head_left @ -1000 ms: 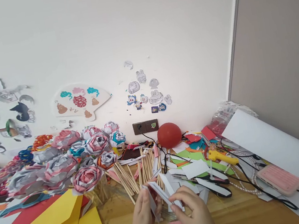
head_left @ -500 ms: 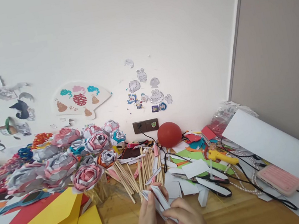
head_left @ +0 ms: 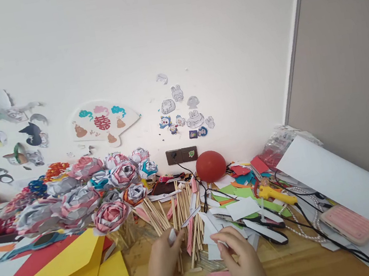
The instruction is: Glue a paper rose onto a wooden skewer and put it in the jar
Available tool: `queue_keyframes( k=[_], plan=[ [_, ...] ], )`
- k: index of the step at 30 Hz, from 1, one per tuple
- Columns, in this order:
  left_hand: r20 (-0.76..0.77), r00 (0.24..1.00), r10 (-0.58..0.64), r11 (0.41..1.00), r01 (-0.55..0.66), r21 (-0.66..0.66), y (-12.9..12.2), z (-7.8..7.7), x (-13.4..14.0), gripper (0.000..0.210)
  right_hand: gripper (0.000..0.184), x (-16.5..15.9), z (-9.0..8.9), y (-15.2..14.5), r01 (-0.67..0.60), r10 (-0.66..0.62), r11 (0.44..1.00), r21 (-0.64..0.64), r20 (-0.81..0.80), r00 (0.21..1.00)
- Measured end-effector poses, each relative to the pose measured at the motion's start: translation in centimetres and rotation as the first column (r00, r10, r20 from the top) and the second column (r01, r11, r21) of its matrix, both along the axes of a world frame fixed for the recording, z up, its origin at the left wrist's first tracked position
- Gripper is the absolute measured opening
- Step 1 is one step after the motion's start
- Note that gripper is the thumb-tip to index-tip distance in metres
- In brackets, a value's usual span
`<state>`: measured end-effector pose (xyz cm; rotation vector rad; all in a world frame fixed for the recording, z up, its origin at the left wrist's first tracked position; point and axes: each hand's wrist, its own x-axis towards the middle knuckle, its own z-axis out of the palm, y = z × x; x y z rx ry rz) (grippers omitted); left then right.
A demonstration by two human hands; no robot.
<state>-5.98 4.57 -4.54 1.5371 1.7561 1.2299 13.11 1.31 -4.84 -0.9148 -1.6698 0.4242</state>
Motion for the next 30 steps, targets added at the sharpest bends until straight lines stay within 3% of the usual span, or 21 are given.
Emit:
queue_keyframes(
  k=[2,5,8,11,14,16,18,19,21,23,25,27,30],
  plan=[
    [-0.238,0.971,-0.035,0.998,0.024,-0.052,-0.4,-0.2,0.5,0.030,0.022,0.0,-0.2,0.2,-0.010,0.010,0.999,-0.039,-0.008,1.000],
    [-0.550,0.829,-0.099,0.991,0.029,-0.134,-0.9,-0.3,1.5,0.028,0.021,-0.1,-0.6,0.4,-0.021,0.021,0.997,-0.072,0.002,1.000],
    [-0.588,0.795,-0.146,0.984,0.057,-0.168,-1.0,-0.2,1.8,0.029,0.021,-0.2,-0.8,0.5,-0.025,0.026,0.996,-0.084,0.014,1.000],
    [-0.638,0.761,-0.121,0.992,0.073,-0.100,-1.0,0.3,1.6,0.027,0.023,0.0,-0.7,0.5,-0.003,0.005,0.999,-0.049,0.051,0.999],
    [-0.752,0.647,-0.123,0.989,0.143,-0.038,-1.5,1.3,1.9,0.022,0.022,0.6,-0.3,0.7,0.079,-0.099,0.990,0.114,0.174,0.980],
    [-0.803,0.561,-0.202,0.967,0.245,-0.072,-2.1,2.1,2.4,0.027,0.023,1.0,0.1,0.8,0.098,-0.163,0.970,0.224,0.293,0.942],
    [-0.799,0.527,-0.290,0.934,0.337,-0.116,-2.7,2.6,2.9,0.031,0.021,1.3,0.4,1.1,0.072,-0.175,0.963,0.260,0.402,0.899],
    [-0.769,0.552,-0.321,0.924,0.363,-0.125,-2.9,2.7,3.1,0.032,0.018,1.3,0.5,1.2,0.058,-0.166,0.967,0.247,0.443,0.881],
    [-0.648,0.673,-0.357,0.915,0.392,-0.097,-3.1,2.7,3.4,0.030,0.017,1.3,0.5,1.4,0.050,-0.136,0.981,0.188,0.479,0.868],
    [-0.442,0.814,-0.377,0.915,0.401,-0.042,-2.8,2.4,3.4,0.020,0.021,1.3,0.3,1.5,0.052,-0.100,0.992,0.116,0.458,0.883],
    [-0.219,0.900,-0.377,0.922,0.387,0.004,-2.3,2.2,3.2,0.017,0.023,1.2,0.1,1.4,0.044,-0.066,0.997,0.062,0.430,0.900],
    [-0.046,0.939,-0.341,0.939,0.342,0.026,-1.9,2.1,3.1,0.022,0.027,1.1,0.0,1.3,0.025,-0.041,0.999,0.043,0.439,0.897],
    [0.090,0.946,-0.310,0.951,0.309,0.025,-1.5,2.1,3.0,0.027,0.032,1.1,0.0,1.1,0.008,-0.039,0.998,0.066,0.486,0.873]
  ],
)
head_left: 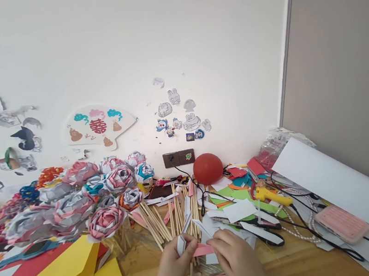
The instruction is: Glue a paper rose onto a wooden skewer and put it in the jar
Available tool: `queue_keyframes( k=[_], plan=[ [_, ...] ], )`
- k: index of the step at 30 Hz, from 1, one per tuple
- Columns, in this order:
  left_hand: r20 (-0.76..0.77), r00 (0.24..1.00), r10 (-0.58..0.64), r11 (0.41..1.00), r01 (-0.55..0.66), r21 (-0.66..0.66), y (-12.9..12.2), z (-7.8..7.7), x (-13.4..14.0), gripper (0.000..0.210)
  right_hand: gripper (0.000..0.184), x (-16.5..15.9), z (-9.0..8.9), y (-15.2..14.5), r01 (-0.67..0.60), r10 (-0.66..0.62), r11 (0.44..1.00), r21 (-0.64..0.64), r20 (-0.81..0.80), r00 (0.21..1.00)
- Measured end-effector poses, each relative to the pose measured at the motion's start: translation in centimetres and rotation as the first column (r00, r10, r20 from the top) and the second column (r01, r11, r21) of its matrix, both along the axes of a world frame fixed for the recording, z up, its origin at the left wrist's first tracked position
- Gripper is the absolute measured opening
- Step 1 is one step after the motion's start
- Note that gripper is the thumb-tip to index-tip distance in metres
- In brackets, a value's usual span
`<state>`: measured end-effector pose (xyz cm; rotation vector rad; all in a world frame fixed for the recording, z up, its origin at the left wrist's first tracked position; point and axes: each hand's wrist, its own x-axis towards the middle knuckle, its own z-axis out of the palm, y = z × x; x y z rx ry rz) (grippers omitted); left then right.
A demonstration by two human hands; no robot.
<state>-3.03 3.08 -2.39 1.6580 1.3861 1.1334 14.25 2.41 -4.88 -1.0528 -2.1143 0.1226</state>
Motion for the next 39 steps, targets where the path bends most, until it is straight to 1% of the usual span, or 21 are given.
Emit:
queue_keyframes(
  k=[3,5,7,9,11,14,16,17,19,21,22,24,26,28,29,32,34,36,37,39],
  plan=[
    [0.052,0.997,-0.054,0.998,0.056,-0.035,-0.1,0.1,0.1,0.029,0.031,0.1,0.0,0.0,0.006,-0.006,1.000,0.004,-0.014,1.000],
    [0.093,0.993,-0.066,0.995,0.073,-0.073,-0.2,0.1,0.2,0.030,0.029,0.1,-0.1,0.1,0.006,-0.006,1.000,-0.009,-0.034,0.999],
    [0.157,0.986,-0.057,0.982,0.084,-0.170,-0.3,-0.1,0.2,0.035,0.028,0.1,-0.2,0.1,-0.004,0.004,1.000,-0.001,-0.034,0.999],
    [0.251,0.966,-0.068,0.944,0.143,-0.297,-0.4,-0.4,0.2,0.042,0.029,0.1,-0.3,0.1,-0.020,0.021,0.999,0.028,-0.030,0.999],
    [0.397,0.915,-0.073,0.907,0.227,-0.355,-0.3,-0.8,0.2,0.046,0.029,0.1,-0.3,0.1,-0.035,0.037,0.998,0.053,-0.036,0.999],
    [0.619,0.783,-0.063,0.903,0.309,-0.300,0.0,-1.5,0.3,0.046,0.024,0.0,-0.2,0.0,-0.031,0.034,0.995,0.097,-0.023,0.999],
    [0.694,0.717,-0.058,0.910,0.325,-0.259,0.1,-1.9,0.4,0.046,0.016,-0.1,-0.1,-0.1,-0.022,0.018,0.989,0.149,0.024,1.000],
    [0.708,0.704,-0.058,0.909,0.330,-0.254,0.2,-2.0,0.5,0.046,0.013,-0.2,-0.1,-0.1,-0.017,0.007,0.983,0.183,0.053,0.999],
    [0.710,0.703,-0.051,0.902,0.338,-0.269,0.1,-1.8,0.8,0.046,0.008,-0.3,-0.1,-0.1,-0.003,-0.025,0.966,0.259,0.102,0.995],
    [0.696,0.717,-0.047,0.903,0.329,-0.278,-0.2,-1.3,1.1,0.047,0.016,-0.4,-0.2,-0.1,0.025,-0.059,0.947,0.321,0.097,0.994],
    [0.688,0.724,-0.049,0.914,0.311,-0.262,-0.4,-1.1,1.3,0.048,0.020,-0.4,-0.3,-0.1,0.042,-0.069,0.941,0.336,0.067,0.995],
    [0.677,0.734,-0.042,0.949,0.241,-0.203,-0.8,-0.7,1.8,0.051,0.021,-0.5,-0.4,-0.2,0.074,-0.063,0.946,0.316,-0.045,0.997],
    [0.665,0.746,-0.036,0.969,0.188,-0.158,-1.1,-0.9,2.2,0.057,0.020,-0.6,-0.4,-0.4,0.073,-0.028,0.966,0.249,-0.177,0.984],
    [0.644,0.763,-0.052,0.969,0.195,-0.153,-1.4,-1.4,2.6,0.061,0.021,-0.9,-0.4,-0.8,0.040,0.015,0.978,0.205,-0.257,0.966],
    [0.630,0.774,-0.072,0.965,0.212,-0.151,-1.5,-1.7,2.7,0.061,0.021,-1.0,-0.4,-0.9,0.024,0.032,0.977,0.210,-0.263,0.964],
    [0.582,0.805,-0.117,0.961,0.240,-0.138,-2.0,-2.4,3.0,0.058,0.020,-1.6,-0.8,-1.2,0.031,0.024,0.951,0.307,-0.172,0.985],
    [0.575,0.814,-0.083,0.968,0.203,-0.148,-2.3,-2.5,3.2,0.054,0.023,-2.0,-1.2,-1.1,0.053,-0.021,0.915,0.400,-0.086,0.996],
    [0.593,0.804,-0.037,0.970,0.171,-0.172,-2.4,-2.5,3.3,0.050,0.028,-2.2,-1.4,-0.9,0.043,-0.028,0.891,0.452,-0.040,0.999],
    [0.604,0.797,-0.017,0.970,0.159,-0.182,-2.4,-2.4,3.4,0.048,0.031,-2.2,-1.4,-0.8,0.023,-0.007,0.893,0.450,-0.036,0.999],
    [0.615,0.789,0.009,0.974,0.132,-0.184,-2.4,-2.1,3.4,0.046,0.031,-2.0,-1.1,-0.7,-0.021,0.051,0.924,0.382,-0.070,0.996]
  ],
)
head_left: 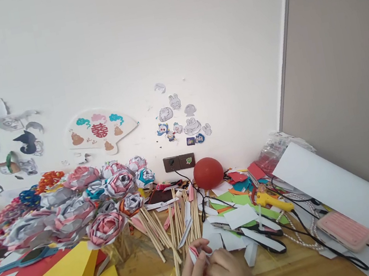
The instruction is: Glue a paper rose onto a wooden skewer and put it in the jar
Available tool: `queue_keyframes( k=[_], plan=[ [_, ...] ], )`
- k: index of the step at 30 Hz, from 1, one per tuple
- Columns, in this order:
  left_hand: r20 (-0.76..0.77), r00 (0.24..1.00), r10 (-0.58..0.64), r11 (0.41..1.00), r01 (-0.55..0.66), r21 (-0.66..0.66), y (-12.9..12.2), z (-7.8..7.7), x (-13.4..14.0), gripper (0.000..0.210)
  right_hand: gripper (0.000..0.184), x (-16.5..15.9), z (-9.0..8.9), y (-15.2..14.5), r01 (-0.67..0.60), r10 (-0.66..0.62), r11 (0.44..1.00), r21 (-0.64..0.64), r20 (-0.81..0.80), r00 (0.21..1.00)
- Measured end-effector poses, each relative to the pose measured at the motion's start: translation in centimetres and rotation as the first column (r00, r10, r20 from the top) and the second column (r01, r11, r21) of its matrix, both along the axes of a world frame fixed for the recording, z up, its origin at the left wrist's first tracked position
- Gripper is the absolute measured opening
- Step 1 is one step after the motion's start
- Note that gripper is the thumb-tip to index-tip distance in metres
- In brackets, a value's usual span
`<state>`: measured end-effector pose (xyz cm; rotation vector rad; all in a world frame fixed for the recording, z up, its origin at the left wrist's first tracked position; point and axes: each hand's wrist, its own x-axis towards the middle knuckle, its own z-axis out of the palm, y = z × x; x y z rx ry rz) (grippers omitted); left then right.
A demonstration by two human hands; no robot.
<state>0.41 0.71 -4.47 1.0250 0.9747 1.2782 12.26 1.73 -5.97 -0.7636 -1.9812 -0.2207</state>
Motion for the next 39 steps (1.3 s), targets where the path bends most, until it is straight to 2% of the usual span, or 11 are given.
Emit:
queue_keyframes(
  k=[4,8,11,13,16,21,26,28,32,35,39],
  plan=[
    [-0.015,0.994,0.107,0.992,-0.106,0.072,0.3,1.1,-0.3,0.049,0.023,0.8,0.8,-0.1,-0.051,0.029,0.982,-0.181,-0.119,0.992],
    [-0.072,0.990,0.119,0.990,-0.112,0.087,0.6,1.6,-1.0,0.052,0.033,1.1,0.6,-0.2,-0.047,-0.004,0.979,-0.199,-0.247,0.969],
    [-0.160,0.972,0.171,0.978,-0.147,0.152,0.4,1.3,-1.7,0.038,0.028,0.9,0.4,-0.3,-0.118,0.046,0.965,-0.236,-0.290,0.956],
    [-0.155,0.971,0.181,0.973,-0.154,0.172,0.3,1.1,-2.0,0.034,0.025,0.8,0.4,-0.4,-0.138,0.042,0.949,-0.282,-0.322,0.946],
    [-0.072,0.990,0.118,0.987,-0.109,0.119,0.0,1.2,-1.8,0.040,0.024,0.9,0.5,-0.6,-0.126,0.011,0.941,-0.313,-0.346,0.938],
    [0.084,0.996,-0.030,0.995,0.022,0.095,-0.6,1.7,-0.8,0.047,0.026,0.7,0.2,-0.7,-0.165,0.091,0.953,-0.254,-0.278,0.956],
    [0.178,0.980,-0.085,0.996,0.078,0.045,-1.3,1.4,-0.2,0.050,0.016,-0.3,0.0,-1.0,-0.256,0.096,0.902,-0.348,-0.416,0.904],
    [0.212,0.973,-0.095,0.994,0.083,0.065,-1.3,1.3,-0.1,0.049,0.016,-0.5,0.2,-1.1,-0.319,0.143,0.881,-0.348,-0.447,0.883],
    [0.111,0.994,-0.026,0.994,0.013,0.110,-0.8,1.1,-0.2,0.048,0.020,-0.8,0.1,-1.4,-0.442,0.264,0.808,-0.390,-0.431,0.863],
    [0.074,0.997,0.025,0.989,-0.036,0.145,-0.6,1.2,-0.2,0.045,0.024,-1.1,-0.4,-1.5,-0.465,0.216,0.744,-0.480,-0.487,0.847],
    [0.223,0.975,-0.006,0.992,-0.022,0.126,-0.9,1.6,0.4,0.045,0.023,-1.3,-0.6,-1.4,-0.565,0.175,0.526,-0.636,-0.570,0.803]
  ],
)
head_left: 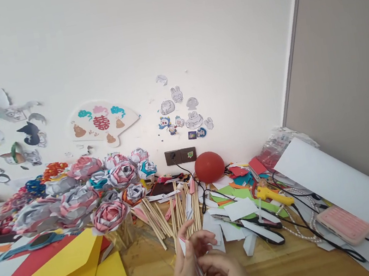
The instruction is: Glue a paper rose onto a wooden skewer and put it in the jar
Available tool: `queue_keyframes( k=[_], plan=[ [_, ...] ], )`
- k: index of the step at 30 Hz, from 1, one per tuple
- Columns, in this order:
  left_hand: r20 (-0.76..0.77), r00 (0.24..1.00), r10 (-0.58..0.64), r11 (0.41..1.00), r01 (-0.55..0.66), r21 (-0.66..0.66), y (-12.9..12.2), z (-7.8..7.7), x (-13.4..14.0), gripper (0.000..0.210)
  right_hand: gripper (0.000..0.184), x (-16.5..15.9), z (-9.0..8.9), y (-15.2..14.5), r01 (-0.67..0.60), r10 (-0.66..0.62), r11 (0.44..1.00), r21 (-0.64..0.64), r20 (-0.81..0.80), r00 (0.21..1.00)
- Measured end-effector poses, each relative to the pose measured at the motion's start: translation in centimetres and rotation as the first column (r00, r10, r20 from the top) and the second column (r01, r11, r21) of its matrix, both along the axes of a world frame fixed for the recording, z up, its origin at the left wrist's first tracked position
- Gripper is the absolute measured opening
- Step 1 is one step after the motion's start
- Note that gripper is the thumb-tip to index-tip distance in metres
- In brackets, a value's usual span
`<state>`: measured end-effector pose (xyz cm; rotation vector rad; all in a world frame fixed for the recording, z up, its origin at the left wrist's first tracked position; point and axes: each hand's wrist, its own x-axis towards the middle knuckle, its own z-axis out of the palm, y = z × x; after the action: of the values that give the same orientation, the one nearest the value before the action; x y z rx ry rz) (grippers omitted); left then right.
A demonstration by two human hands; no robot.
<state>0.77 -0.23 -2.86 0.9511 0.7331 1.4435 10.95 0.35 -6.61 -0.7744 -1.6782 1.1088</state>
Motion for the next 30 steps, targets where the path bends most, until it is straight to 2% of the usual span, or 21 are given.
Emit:
queue_keyframes(
  k=[3,5,7,11,15,18,20,23,25,27,30],
  plan=[
    [0.043,0.999,0.011,1.000,-0.010,-0.017,-0.5,0.3,0.5,0.040,0.026,0.1,0.1,0.2,-0.097,0.090,0.988,-0.123,-0.061,0.994],
    [0.005,1.000,0.014,1.000,-0.014,-0.026,-0.6,0.3,0.5,0.030,0.026,0.0,-0.2,0.2,-0.132,0.117,0.974,-0.184,-0.086,0.989],
    [-0.034,0.999,0.017,1.000,-0.017,-0.017,-0.4,0.2,0.3,0.031,0.027,-0.2,-0.6,0.0,-0.128,0.111,0.972,-0.198,-0.094,0.989],
    [-0.017,1.000,0.026,1.000,-0.026,-0.010,0.4,-0.3,-0.4,0.036,0.050,-0.8,-1.8,-0.7,0.002,-0.004,0.998,-0.063,-0.036,0.999],
    [0.134,0.991,-0.024,0.989,0.044,-0.145,0.7,-0.2,-0.5,0.030,0.063,-1.1,-3.2,-0.4,0.006,-0.004,0.999,0.042,-0.058,0.998],
    [0.204,0.978,-0.029,0.982,0.066,-0.178,0.7,0.1,-0.4,0.034,0.073,-0.8,-3.5,0.3,-0.016,0.016,0.956,0.294,0.002,1.000],
    [0.216,0.976,-0.026,0.978,0.070,-0.198,0.6,0.4,-0.3,0.039,0.079,-0.4,-2.8,0.5,-0.056,0.011,0.911,0.409,0.111,0.994],
    [0.235,0.972,0.020,0.980,0.027,-0.195,0.5,0.8,-0.2,0.045,0.079,0.3,-1.3,0.4,-0.153,0.048,0.901,0.405,0.258,0.965],
    [0.250,0.964,0.090,0.984,-0.048,-0.169,0.6,0.9,-0.1,0.049,0.076,0.6,-0.7,0.1,-0.175,0.066,0.898,0.404,0.268,0.961],
    [0.254,0.957,0.138,0.984,-0.103,-0.145,0.6,0.7,-0.1,0.044,0.073,0.5,-0.7,-0.1,-0.159,0.059,0.895,0.416,0.243,0.968],
    [0.224,0.968,0.113,0.991,-0.093,-0.097,0.8,0.1,-0.3,0.028,0.074,0.2,-1.2,-0.1,-0.140,0.039,0.900,0.414,0.242,0.969]
  ],
)
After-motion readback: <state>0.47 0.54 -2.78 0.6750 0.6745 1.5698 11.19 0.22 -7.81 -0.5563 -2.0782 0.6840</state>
